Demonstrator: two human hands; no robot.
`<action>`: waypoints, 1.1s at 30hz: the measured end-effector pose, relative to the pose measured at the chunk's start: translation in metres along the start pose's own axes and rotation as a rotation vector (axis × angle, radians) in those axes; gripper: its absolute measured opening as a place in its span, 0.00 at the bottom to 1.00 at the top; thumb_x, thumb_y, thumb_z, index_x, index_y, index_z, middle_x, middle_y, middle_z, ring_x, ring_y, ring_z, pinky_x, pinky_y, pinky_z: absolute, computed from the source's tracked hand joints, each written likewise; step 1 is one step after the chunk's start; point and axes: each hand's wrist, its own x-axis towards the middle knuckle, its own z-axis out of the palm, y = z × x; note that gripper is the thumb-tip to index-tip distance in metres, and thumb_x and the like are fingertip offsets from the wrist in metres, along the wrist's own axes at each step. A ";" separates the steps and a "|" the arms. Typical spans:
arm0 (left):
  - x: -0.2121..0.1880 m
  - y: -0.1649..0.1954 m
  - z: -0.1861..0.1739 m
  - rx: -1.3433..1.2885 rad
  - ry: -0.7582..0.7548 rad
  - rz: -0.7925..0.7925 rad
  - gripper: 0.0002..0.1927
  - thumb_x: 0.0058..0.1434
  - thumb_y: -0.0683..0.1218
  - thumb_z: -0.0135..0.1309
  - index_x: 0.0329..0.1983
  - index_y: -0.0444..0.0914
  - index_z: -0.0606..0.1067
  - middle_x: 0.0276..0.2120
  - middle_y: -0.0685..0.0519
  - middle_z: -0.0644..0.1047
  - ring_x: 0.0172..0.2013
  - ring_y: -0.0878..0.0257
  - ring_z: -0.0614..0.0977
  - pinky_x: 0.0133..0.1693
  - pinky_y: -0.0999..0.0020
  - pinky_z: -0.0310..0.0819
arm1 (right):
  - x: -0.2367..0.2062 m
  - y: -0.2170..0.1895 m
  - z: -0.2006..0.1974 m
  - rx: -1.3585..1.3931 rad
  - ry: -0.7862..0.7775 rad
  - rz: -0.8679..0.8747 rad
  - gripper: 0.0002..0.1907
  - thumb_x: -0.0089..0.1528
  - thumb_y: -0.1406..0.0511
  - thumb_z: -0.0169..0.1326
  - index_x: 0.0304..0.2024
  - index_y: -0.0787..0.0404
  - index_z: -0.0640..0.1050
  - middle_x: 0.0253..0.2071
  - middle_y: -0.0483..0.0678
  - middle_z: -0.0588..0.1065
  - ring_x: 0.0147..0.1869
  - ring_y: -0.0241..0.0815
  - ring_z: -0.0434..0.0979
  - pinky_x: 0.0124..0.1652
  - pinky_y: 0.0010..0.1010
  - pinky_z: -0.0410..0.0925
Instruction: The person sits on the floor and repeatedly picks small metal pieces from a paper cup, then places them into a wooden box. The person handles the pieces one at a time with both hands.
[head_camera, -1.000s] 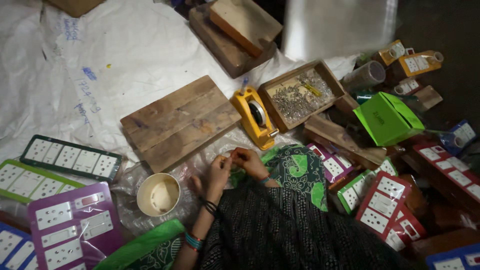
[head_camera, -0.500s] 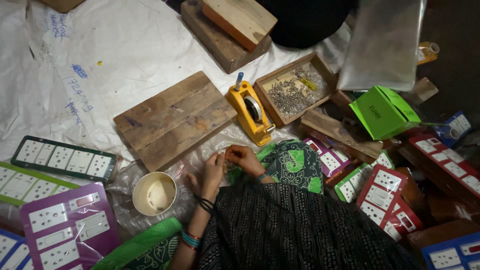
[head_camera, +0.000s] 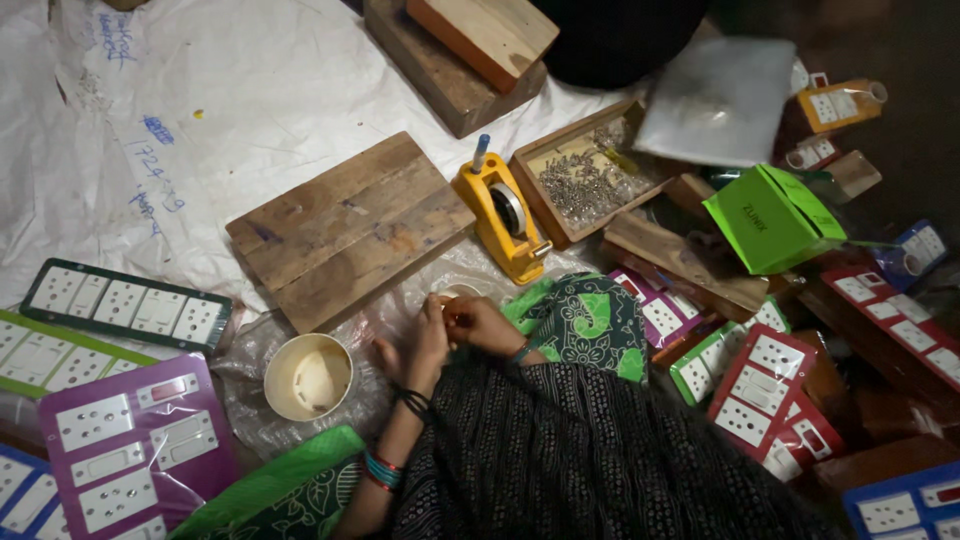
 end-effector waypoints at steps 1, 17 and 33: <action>0.000 -0.002 0.001 0.024 0.009 -0.053 0.36 0.71 0.67 0.29 0.48 0.35 0.76 0.23 0.52 0.75 0.15 0.65 0.72 0.18 0.70 0.64 | 0.001 0.003 0.001 -0.043 -0.002 -0.009 0.07 0.59 0.73 0.58 0.40 0.67 0.80 0.33 0.50 0.80 0.33 0.40 0.82 0.37 0.30 0.74; 0.008 -0.009 0.007 -0.121 -0.101 0.093 0.16 0.70 0.53 0.51 0.39 0.35 0.78 0.21 0.57 0.74 0.19 0.68 0.72 0.22 0.72 0.65 | 0.001 0.026 -0.017 0.509 0.241 0.150 0.02 0.62 0.71 0.57 0.37 0.60 0.77 0.32 0.39 0.74 0.34 0.29 0.70 0.34 0.21 0.64; 0.003 -0.011 0.026 -0.137 -0.121 0.246 0.11 0.69 0.50 0.53 0.38 0.37 0.76 0.20 0.60 0.72 0.18 0.72 0.70 0.21 0.73 0.62 | -0.008 0.021 -0.025 0.385 0.277 0.246 0.02 0.63 0.68 0.59 0.38 0.58 0.78 0.30 0.36 0.73 0.31 0.27 0.66 0.31 0.20 0.60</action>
